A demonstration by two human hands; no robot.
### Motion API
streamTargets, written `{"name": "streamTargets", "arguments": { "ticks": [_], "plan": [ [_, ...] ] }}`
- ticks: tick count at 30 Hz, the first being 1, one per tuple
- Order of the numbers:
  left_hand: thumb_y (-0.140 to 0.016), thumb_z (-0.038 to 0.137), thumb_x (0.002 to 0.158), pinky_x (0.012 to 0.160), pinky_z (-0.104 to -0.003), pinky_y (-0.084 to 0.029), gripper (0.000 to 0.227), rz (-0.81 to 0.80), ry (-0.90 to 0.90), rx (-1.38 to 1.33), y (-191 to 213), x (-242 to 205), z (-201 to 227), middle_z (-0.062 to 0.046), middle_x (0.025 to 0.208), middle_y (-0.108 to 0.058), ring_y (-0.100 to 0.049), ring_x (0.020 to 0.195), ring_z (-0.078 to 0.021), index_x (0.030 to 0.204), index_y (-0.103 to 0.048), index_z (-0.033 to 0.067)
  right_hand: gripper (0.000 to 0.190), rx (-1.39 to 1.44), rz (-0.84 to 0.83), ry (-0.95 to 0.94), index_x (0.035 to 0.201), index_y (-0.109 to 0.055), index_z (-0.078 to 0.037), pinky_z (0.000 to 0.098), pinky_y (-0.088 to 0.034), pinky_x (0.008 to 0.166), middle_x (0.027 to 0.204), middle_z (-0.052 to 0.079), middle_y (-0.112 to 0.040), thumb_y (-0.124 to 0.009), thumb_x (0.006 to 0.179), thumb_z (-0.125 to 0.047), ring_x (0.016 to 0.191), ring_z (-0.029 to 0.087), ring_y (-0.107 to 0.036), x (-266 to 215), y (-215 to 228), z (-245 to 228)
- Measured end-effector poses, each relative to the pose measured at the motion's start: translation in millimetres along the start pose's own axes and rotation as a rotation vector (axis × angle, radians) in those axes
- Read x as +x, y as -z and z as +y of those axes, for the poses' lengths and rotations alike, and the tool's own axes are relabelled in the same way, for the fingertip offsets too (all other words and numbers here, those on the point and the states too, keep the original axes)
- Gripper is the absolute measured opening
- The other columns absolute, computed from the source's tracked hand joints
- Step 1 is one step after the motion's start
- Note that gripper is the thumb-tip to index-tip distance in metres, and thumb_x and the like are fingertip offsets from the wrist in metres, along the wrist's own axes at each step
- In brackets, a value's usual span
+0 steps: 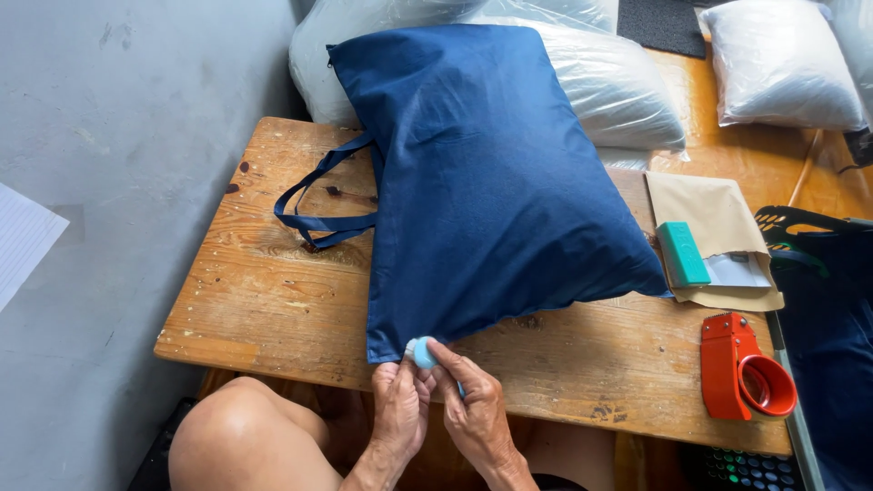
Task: Zipping a large blue bag containing a pillow, using a small blue object to lubricate the zipper track.
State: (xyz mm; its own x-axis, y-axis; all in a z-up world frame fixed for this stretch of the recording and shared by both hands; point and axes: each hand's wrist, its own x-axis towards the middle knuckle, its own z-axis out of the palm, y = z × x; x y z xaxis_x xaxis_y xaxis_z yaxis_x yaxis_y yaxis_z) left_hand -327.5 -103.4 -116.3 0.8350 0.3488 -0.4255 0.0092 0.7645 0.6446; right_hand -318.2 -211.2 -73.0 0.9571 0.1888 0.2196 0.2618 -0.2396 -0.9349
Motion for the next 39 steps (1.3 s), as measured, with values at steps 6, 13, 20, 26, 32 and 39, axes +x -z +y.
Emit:
{"name": "streamTargets", "arguments": {
  "ticks": [6, 13, 20, 26, 32, 39],
  "plan": [
    [-0.057, 0.019, 0.100, 0.100, -0.055, -0.059, 0.027, 0.101, -0.006, 0.013, -18.9, -12.8, 28.7, -0.040, 0.104, -0.075, -0.077, 0.101, -0.0472, 0.093, -0.054, -0.0069, 0.036, -0.215, 0.236, -0.044, 0.131, -0.071, -0.016, 0.0270, -0.059, 0.096, 0.121, 0.007, -0.078, -0.066, 0.095, -0.013, 0.110, 0.018, -0.076, 7.4, 35.4, 19.7],
    [-0.065, 0.014, 0.093, 0.098, -0.051, -0.060, 0.034, 0.155, 0.090, 0.012, -55.3, -14.4, 20.7, -0.036, 0.108, -0.076, -0.076, 0.103, -0.0439, 0.106, -0.068, -0.0168, 0.041, -0.206, 0.213, 0.116, 0.137, -0.065, -0.014, 0.0257, -0.062, 0.078, 0.104, 0.007, -0.077, -0.065, 0.097, -0.008, 0.087, 0.015, -0.074, 5.1, 28.3, 14.5],
    [-0.067, 0.011, 0.094, 0.094, -0.049, -0.062, 0.022, 0.036, 0.005, 0.027, -19.2, 0.1, 2.5, -0.040, 0.103, -0.078, -0.079, 0.099, -0.0418, 0.082, -0.058, -0.0059, 0.040, -0.379, 0.236, 0.042, 0.133, -0.070, -0.025, 0.0313, -0.055, 0.072, 0.095, 0.001, -0.077, -0.068, 0.095, -0.015, 0.079, 0.017, -0.073, 17.7, 25.5, 37.9],
    [-0.069, 0.011, 0.096, 0.081, -0.037, -0.063, 0.019, 0.096, -0.029, -0.004, -6.9, -0.2, -8.0, -0.022, 0.090, -0.076, -0.074, 0.084, -0.0251, 0.085, -0.061, -0.0028, 0.036, -0.026, -0.030, -0.137, 0.129, -0.073, -0.013, 0.0257, -0.057, 0.101, 0.129, 0.010, -0.077, -0.065, 0.094, -0.010, 0.117, 0.019, -0.075, 5.3, 10.5, 1.3],
    [-0.059, 0.012, 0.098, 0.103, -0.054, -0.059, 0.023, 0.090, -0.037, 0.037, -25.0, -10.6, 15.1, -0.042, 0.098, -0.075, -0.078, 0.099, -0.0460, 0.090, -0.055, -0.0098, 0.031, -0.119, 0.230, -0.240, 0.121, -0.078, -0.012, 0.0248, -0.055, 0.103, 0.117, 0.006, -0.082, -0.067, 0.092, -0.015, 0.112, 0.015, -0.077, 17.0, 44.9, 24.6],
    [-0.070, 0.012, 0.091, 0.094, -0.049, -0.062, 0.026, 0.093, 0.068, -0.024, -50.2, -2.5, 0.0, -0.032, 0.103, -0.078, -0.077, 0.098, -0.0398, 0.090, -0.070, -0.0131, 0.036, -0.311, 0.259, 0.059, 0.132, -0.070, -0.018, 0.0283, -0.058, 0.081, 0.102, 0.004, -0.078, -0.066, 0.096, -0.012, 0.088, 0.017, -0.076, 12.3, 33.7, 27.2]
  ]
}}
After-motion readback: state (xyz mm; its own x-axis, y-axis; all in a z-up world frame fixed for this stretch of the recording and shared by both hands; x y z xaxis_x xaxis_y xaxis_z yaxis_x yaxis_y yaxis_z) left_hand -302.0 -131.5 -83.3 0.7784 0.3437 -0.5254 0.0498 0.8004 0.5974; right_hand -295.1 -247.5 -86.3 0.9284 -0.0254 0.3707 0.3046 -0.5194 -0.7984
